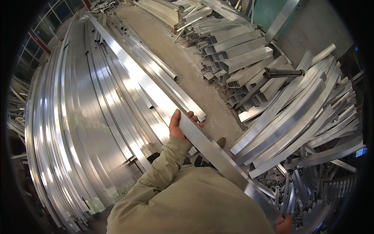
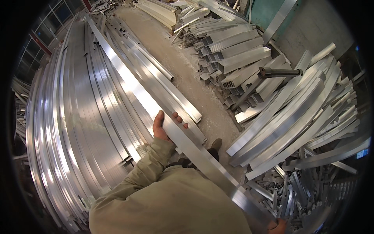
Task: The person measures and cuts aluminum profiles using a miter saw in a workshop. They mark the cut lengths with a marker, operate the saw to cut the pieces, and stack the finished segments on the floor.
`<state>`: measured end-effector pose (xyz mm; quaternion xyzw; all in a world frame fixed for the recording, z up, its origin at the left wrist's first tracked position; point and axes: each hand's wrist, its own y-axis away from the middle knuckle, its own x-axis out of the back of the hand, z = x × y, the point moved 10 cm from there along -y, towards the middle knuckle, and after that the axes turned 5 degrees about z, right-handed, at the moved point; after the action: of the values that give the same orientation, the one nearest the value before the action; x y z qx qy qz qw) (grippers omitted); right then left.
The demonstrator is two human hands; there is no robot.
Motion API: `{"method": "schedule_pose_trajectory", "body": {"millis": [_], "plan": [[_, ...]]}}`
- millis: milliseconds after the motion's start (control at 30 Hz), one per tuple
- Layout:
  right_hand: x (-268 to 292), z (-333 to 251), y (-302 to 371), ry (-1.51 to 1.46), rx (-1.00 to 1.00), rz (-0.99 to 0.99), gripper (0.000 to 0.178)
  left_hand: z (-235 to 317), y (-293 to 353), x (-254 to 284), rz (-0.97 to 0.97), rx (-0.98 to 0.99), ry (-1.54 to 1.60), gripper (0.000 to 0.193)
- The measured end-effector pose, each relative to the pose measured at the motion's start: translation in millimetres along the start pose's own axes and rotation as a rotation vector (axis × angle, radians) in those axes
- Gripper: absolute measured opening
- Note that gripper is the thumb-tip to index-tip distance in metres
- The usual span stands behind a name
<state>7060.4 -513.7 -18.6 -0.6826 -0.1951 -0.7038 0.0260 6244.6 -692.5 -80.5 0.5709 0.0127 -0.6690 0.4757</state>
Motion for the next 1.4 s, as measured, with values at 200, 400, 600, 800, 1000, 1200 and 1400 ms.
{"method": "schedule_pose_trajectory", "body": {"millis": [200,400,600,800,1000,1200,1400], "plan": [[58,-32,-158,0.172,-0.006,-0.019,0.063,-103,-135,-67,0.109,0.134,0.009,0.059],[92,-96,-376,0.023,0.103,-0.024,0.061,-159,-243,-176,0.143,0.144,-0.051,0.059],[118,-247,-578,-0.126,0.324,-0.055,0.060,-159,-321,-246,0.161,0.101,-0.147,0.060],[129,-432,-705,-0.226,0.507,-0.111,0.059,-137,-446,-278,0.106,0.130,-0.134,0.058],[125,-636,-798,-0.273,0.553,-0.187,0.057,-32,-586,-345,0.126,0.141,-0.114,0.040],[161,-836,-883,-0.287,0.494,-0.228,0.057,131,-731,-434,0.091,0.049,-0.224,0.041],[216,-1015,-953,-0.293,0.520,-0.239,0.056,242,-848,-512,0.049,0.039,-0.195,0.060]]}}
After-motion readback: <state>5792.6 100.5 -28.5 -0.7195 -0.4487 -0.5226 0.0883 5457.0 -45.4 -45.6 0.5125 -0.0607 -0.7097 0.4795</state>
